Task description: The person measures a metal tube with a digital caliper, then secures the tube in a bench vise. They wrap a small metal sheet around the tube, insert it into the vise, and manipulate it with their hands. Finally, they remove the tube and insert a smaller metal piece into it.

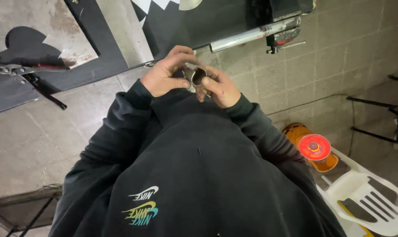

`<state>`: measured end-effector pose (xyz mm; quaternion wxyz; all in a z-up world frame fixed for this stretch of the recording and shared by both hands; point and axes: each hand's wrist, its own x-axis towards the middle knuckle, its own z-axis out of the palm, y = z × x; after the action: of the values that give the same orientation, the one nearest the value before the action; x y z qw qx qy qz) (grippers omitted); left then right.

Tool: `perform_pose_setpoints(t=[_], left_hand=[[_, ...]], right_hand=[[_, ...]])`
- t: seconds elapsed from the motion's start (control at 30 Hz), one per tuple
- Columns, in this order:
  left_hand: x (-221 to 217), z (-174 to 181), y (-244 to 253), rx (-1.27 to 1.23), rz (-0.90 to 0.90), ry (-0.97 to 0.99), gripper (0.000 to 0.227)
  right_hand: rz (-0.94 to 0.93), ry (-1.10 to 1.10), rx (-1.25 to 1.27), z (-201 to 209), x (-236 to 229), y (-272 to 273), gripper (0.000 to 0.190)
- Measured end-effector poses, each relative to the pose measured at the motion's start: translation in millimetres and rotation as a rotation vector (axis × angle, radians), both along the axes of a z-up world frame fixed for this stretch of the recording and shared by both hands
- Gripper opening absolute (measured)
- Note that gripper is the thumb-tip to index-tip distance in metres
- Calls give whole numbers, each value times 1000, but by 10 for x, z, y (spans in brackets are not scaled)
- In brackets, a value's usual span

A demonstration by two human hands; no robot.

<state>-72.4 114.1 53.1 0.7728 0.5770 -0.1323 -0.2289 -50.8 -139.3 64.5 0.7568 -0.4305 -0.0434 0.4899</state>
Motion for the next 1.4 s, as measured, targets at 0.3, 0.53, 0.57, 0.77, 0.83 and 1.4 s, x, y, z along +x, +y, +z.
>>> perform_pose_setpoints(t=[0.3, 0.53, 0.57, 0.77, 0.83, 1.4], left_hand=[[18, 883, -147, 673, 395, -722, 60], [82, 897, -165, 698, 396, -755, 53], [83, 903, -161, 697, 389, -755, 52], [145, 881, -153, 667, 350, -765, 50], [175, 871, -145, 654, 326, -772, 49], [229, 886, -194, 407, 468, -671, 45]], right_hand=[[-181, 64, -52, 320, 19, 26, 43], [-133, 78, -17, 295, 45, -3, 41], [-135, 70, 5, 276, 50, -5, 41], [-157, 153, 40, 503, 219, 58, 50], [-168, 186, 61, 541, 271, 40, 55], [-77, 130, 286, 685, 350, 23, 44]])
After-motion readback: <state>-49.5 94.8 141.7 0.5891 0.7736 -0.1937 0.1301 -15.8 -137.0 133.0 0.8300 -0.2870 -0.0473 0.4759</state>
